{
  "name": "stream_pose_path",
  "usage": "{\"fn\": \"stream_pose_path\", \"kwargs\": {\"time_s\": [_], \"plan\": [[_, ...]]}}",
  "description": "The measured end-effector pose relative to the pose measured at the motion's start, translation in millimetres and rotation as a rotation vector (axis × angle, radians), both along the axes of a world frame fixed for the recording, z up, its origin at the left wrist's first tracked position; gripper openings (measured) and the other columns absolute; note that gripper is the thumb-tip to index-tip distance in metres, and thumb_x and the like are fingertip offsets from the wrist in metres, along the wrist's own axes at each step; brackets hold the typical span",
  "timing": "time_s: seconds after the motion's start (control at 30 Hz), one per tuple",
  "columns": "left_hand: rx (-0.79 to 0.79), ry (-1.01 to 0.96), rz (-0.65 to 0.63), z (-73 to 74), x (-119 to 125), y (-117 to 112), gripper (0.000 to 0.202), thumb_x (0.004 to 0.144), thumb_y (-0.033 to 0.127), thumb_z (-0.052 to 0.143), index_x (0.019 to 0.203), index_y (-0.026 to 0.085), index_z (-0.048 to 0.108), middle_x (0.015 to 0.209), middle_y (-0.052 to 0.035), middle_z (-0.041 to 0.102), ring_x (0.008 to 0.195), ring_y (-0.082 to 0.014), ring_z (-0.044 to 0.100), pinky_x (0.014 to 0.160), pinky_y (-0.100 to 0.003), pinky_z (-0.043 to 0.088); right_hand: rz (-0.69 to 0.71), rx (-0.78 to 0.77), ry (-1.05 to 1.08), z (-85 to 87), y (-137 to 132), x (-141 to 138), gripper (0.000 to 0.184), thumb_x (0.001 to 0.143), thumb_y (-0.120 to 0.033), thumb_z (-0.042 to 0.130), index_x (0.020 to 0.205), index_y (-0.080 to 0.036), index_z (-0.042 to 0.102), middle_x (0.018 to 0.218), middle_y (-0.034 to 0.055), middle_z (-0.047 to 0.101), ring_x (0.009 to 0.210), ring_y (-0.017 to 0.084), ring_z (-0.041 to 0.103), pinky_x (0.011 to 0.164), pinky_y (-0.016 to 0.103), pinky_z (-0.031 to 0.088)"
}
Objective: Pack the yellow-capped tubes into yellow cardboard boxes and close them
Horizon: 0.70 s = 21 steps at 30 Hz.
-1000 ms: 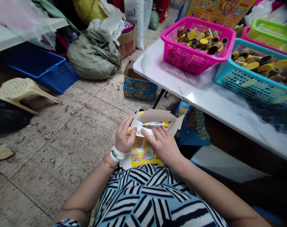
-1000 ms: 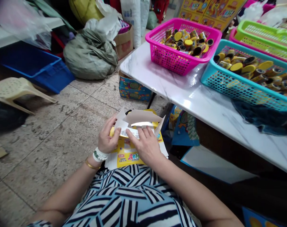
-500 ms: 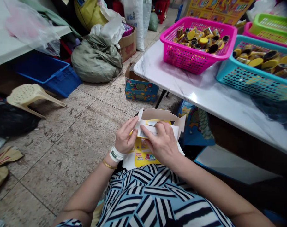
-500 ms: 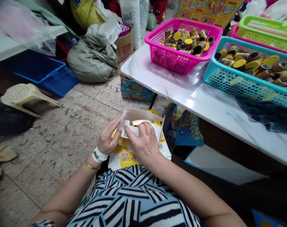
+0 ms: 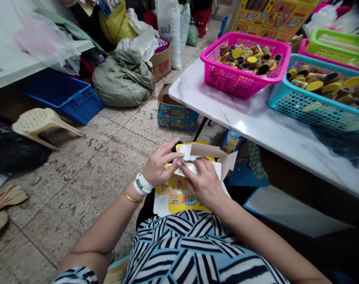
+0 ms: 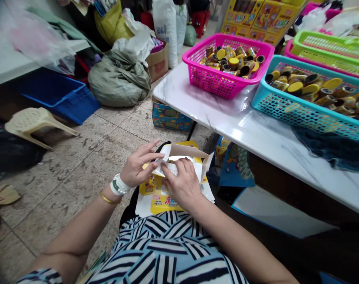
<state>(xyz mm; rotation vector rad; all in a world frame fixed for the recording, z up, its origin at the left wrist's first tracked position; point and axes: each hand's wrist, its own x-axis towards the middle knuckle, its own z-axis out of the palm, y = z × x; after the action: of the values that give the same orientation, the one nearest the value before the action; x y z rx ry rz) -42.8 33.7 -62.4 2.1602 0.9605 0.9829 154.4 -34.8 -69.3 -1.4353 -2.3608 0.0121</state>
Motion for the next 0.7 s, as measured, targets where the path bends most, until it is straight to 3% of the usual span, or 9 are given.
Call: {"fn": "stream_pose_path", "kwargs": {"time_s": [0.13,0.27,0.37,0.47,0.57,0.63,0.7], "plan": [[-0.360,-0.331,0.072,5.1,5,12,0.030,0.091,0.043,0.054,0.080,0.016,0.063,0.129,-0.0153,0.062,0.114,-0.0248,0.062,0.098,-0.044,0.049,0.055,-0.035,0.084,3.1,-7,4,0.041,0.091,-0.030,0.056,0.131,-0.026,0.058,0.120,0.0146,0.052,0.114,0.029,0.046,0.096,0.049,0.045],[-0.469,-0.475,0.097,-4.6,12,8,0.029,0.086,0.043,0.063,0.097,0.017,0.058,0.111,-0.0123,0.068,0.100,-0.0208,0.066,0.088,-0.038,0.053,0.054,-0.149,0.295,3.5,-1,7,0.059,0.092,-0.038,0.055,0.146,-0.022,0.038,0.126,0.0158,0.052,0.116,0.028,0.050,0.095,0.046,0.048],[-0.471,-0.454,0.066,-15.2,21,4,0.028,0.086,0.041,0.062,0.098,0.017,0.059,0.111,-0.0116,0.066,0.098,-0.0194,0.065,0.084,-0.035,0.053,-0.130,-0.190,0.480,2.2,13,9,0.073,0.095,-0.041,0.048,0.154,-0.021,0.011,0.134,0.0181,0.044,0.117,0.026,0.052,0.092,0.045,0.051],[-0.501,-0.346,0.130,-23.5,27,14,0.033,0.082,0.039,0.065,0.105,0.017,0.055,0.109,-0.0100,0.065,0.087,-0.0168,0.064,0.075,-0.032,0.054,-0.213,-0.256,0.464,2.5,24,7,0.080,0.095,-0.044,0.045,0.155,-0.024,-0.004,0.137,0.0174,0.040,0.119,0.026,0.051,0.092,0.045,0.051],[-0.503,-0.124,0.218,-27.8,30,32,0.051,0.069,0.028,0.074,0.114,0.017,0.053,0.112,-0.0095,0.061,0.087,-0.0179,0.062,0.075,-0.034,0.053,-0.171,-0.312,0.373,4.0,24,4,0.077,0.096,-0.045,0.044,0.155,-0.028,-0.002,0.140,0.0161,0.038,0.121,0.027,0.051,0.091,0.046,0.052],[-0.520,-0.020,0.186,-29.4,30,41,0.051,0.062,0.018,0.073,0.110,0.017,0.057,0.114,-0.0095,0.060,0.093,-0.0206,0.062,0.081,-0.037,0.053,-0.134,-0.299,0.382,4.7,19,2,0.074,0.096,-0.042,0.043,0.156,-0.028,0.002,0.140,0.0158,0.037,0.117,0.026,0.054,0.089,0.045,0.054],[-0.623,-0.040,0.109,-31.0,29,44,0.043,0.063,0.015,0.068,0.105,0.017,0.059,0.107,-0.0077,0.063,0.091,-0.0212,0.063,0.080,-0.037,0.053,-0.098,-0.240,0.449,4.8,14,3,0.070,0.096,-0.037,0.044,0.155,-0.027,0.007,0.135,0.0153,0.041,0.106,0.023,0.059,0.087,0.043,0.055]]}}
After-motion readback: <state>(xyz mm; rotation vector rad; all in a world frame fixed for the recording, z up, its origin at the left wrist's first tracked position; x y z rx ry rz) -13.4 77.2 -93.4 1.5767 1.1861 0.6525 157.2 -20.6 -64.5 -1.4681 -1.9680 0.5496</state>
